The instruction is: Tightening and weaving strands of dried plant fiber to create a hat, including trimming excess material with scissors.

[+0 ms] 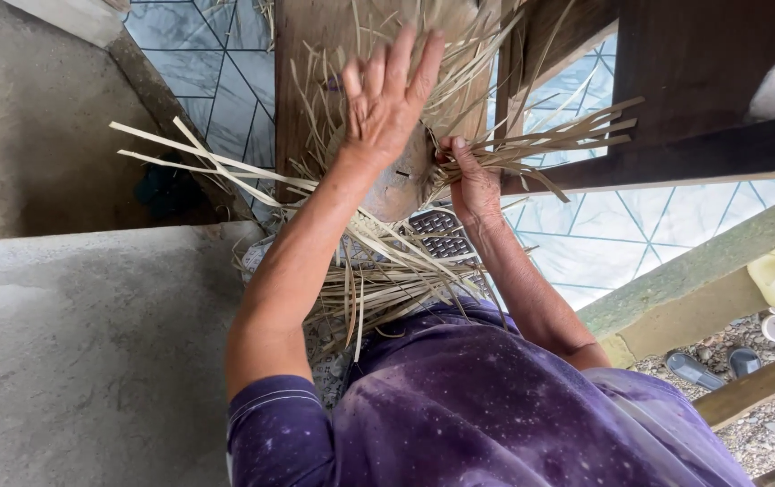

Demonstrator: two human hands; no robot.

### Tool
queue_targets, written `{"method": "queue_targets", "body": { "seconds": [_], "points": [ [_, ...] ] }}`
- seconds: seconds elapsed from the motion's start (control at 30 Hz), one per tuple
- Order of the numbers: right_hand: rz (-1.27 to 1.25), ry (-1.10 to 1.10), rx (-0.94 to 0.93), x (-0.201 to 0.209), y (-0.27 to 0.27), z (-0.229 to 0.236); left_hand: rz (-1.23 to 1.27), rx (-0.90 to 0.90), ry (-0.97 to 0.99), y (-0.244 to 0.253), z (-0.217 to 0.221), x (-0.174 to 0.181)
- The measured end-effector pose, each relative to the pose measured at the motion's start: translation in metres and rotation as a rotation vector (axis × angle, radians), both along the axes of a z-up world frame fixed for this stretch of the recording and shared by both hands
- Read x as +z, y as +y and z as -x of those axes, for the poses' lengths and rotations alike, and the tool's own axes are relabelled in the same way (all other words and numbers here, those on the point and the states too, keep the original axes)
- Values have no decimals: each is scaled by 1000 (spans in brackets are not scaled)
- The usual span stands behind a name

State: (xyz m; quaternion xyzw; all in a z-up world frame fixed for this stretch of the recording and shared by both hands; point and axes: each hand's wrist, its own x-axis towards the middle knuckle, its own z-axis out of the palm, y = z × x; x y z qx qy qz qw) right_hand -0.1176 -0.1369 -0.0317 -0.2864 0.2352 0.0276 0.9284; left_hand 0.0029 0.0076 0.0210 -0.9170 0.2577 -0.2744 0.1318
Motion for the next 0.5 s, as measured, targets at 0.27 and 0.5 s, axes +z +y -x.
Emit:
{"method": "queue_targets", "body": {
  "seconds": [0.27, 0.5],
  "points": [
    [78, 62, -108, -13, 9, -4, 254, -157, 888, 4, 94, 22],
    [60, 29, -178, -11, 8, -4, 1582, 244, 1503, -7, 33, 43]
  ]
}}
